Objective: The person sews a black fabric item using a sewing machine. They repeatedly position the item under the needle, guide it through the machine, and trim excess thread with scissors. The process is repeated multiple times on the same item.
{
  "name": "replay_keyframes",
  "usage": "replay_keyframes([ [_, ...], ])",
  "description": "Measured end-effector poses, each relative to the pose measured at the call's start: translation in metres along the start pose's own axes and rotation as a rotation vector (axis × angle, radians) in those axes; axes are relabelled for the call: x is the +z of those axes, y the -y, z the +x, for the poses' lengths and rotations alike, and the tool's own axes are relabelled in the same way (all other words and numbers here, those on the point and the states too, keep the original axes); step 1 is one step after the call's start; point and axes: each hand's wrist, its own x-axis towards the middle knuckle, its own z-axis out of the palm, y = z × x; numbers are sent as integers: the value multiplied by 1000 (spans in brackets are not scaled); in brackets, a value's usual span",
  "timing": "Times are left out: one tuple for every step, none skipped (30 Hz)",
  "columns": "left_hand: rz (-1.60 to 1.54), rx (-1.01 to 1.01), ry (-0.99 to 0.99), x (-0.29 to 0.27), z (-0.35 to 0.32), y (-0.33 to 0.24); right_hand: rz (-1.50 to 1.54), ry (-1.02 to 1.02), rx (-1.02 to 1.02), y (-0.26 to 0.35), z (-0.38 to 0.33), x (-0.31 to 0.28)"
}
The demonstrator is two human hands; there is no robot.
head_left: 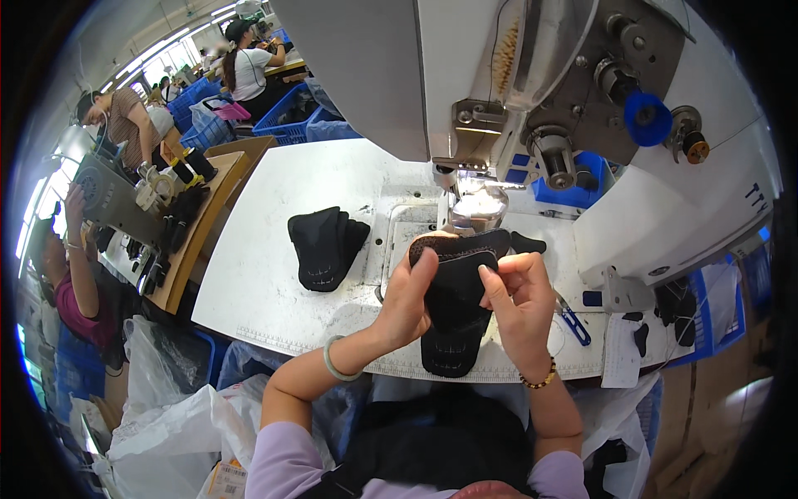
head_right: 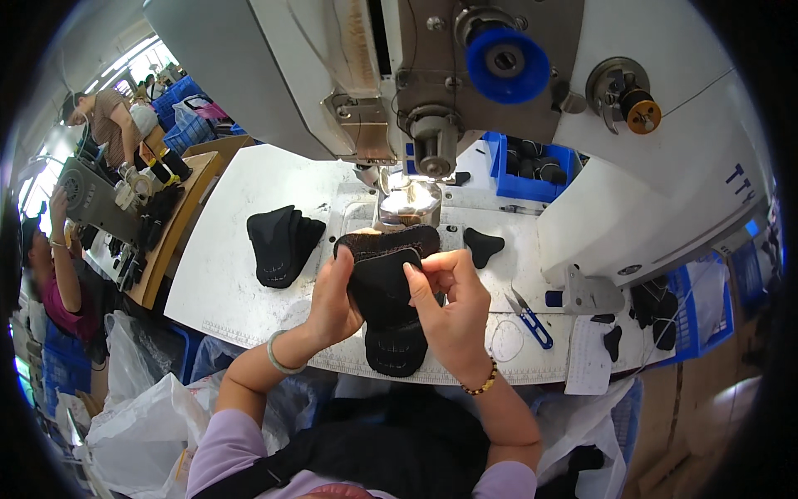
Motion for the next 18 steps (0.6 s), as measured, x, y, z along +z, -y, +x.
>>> replay_keyframes([
  [131, 47, 25, -3, 0, 2, -16, -20, -38, -4, 0, 2],
  [262, 94, 50, -6, 0, 4, -19, -23, -54, -7, 2, 3],
  [364, 114, 52, -9, 0, 5, -22, -27, -67, -11, 3, 4],
  [363, 108, 39, -10, 1, 5, -25, -30, -79, -15, 4, 5],
  [362, 102, 25, -11, 3, 5, -28, -33, -88, -18, 5, 6],
  [359, 94, 12, -12, 4, 6, -32, -38, -96, -21, 5, 6],
  [364, 95, -1, -13, 5, 7, -35, -43, -103, -23, 5, 7],
  [370, 95, -15, -15, 6, 8, -39, -46, -101, -24, 5, 8],
  [375, 96, -29, -16, 6, 8, -43, -50, -99, -24, 6, 9],
  [379, 96, -28, -16, 6, 8, -47, -53, -97, -25, 6, 10],
  [382, 95, -27, -17, 7, 8, -44, -52, -92, -26, 6, 10],
  [387, 94, -26, -18, 7, 7, -41, -50, -86, -27, 7, 10],
  [389, 93, -25, -19, 8, 7, -38, -48, -80, -28, 7, 10],
  [393, 92, -24, -20, 8, 7, -36, -51, -76, -29, 7, 11],
  [395, 91, -21, -20, 9, 7, -36, -55, -71, -29, 7, 11],
  [396, 87, -25, -20, 9, 7, -35, -59, -67, -29, 7, 11],
  [397, 83, -27, -20, 9, 7, -46, -58, -62, -29, 7, 11],
  [399, 80, -32, -20, 9, 7, -56, -55, -57, -30, 8, 11],
])
